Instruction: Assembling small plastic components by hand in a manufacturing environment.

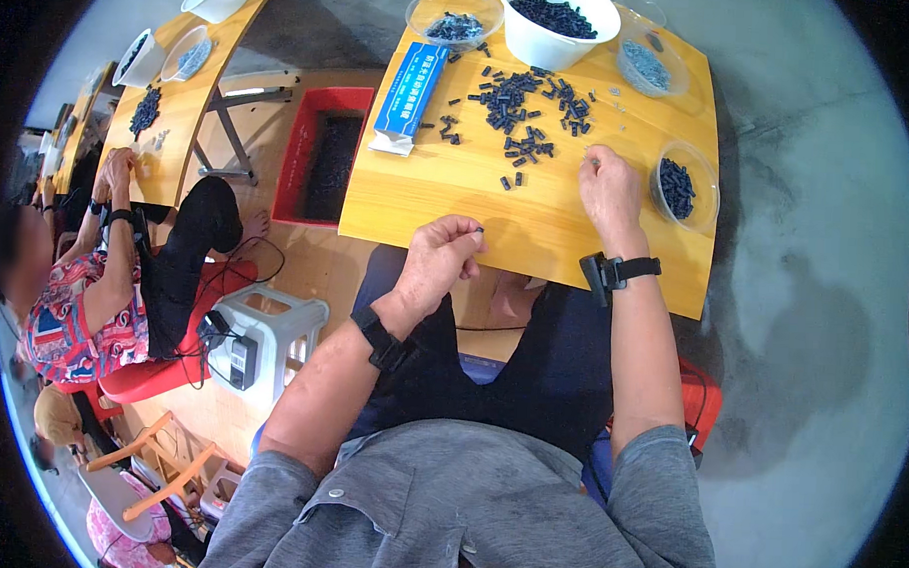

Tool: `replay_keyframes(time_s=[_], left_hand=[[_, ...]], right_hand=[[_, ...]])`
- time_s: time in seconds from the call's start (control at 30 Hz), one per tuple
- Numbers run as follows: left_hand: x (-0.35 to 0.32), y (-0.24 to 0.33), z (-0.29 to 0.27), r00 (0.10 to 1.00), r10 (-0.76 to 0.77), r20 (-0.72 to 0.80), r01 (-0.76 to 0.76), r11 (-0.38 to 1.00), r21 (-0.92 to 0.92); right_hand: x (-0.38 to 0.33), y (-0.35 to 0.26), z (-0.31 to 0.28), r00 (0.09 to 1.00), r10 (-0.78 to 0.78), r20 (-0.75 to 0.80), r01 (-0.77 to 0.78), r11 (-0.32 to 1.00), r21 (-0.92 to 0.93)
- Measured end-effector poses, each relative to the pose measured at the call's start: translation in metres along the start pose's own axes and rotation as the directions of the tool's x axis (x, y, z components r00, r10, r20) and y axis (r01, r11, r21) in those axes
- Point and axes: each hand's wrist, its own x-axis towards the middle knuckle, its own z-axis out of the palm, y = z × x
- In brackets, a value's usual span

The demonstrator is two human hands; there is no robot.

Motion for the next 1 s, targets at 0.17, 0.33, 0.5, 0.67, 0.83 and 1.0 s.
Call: replay_keyframes(time_s=[0.17, 0.33, 0.5, 0.67, 0.83, 1.0], left_hand=[[0.001, -0.004, -0.002, 1.000, -0.001, -0.009, 0.001, 0.999, -0.036], [0.000, -0.003, -0.002, 1.000, 0.028, 0.001, -0.028, 0.999, -0.032], [-0.005, 0.005, 0.003, 0.995, 0.095, 0.018, -0.094, 0.995, -0.042], [-0.019, 0.021, 0.008, 0.991, 0.113, 0.067, -0.111, 0.993, -0.027], [-0.032, 0.028, 0.014, 0.983, 0.145, 0.113, -0.140, 0.989, -0.046], [-0.044, 0.033, 0.023, 0.975, 0.174, 0.136, -0.167, 0.984, -0.064]], right_hand=[[0.001, -0.001, 0.006, 0.999, -0.038, -0.015, 0.036, 0.996, -0.076], [0.001, -0.002, 0.010, 0.998, -0.066, 0.011, 0.067, 0.983, -0.169], [-0.006, -0.004, 0.008, 0.990, -0.108, -0.093, 0.107, 0.994, -0.015], [-0.028, -0.030, -0.018, 0.987, 0.007, 0.160, -0.106, 0.774, 0.624], [-0.057, -0.060, -0.055, 0.893, -0.208, 0.399, -0.237, 0.537, 0.810], [-0.077, -0.079, -0.077, 0.852, -0.332, 0.405, -0.163, 0.567, 0.807]])
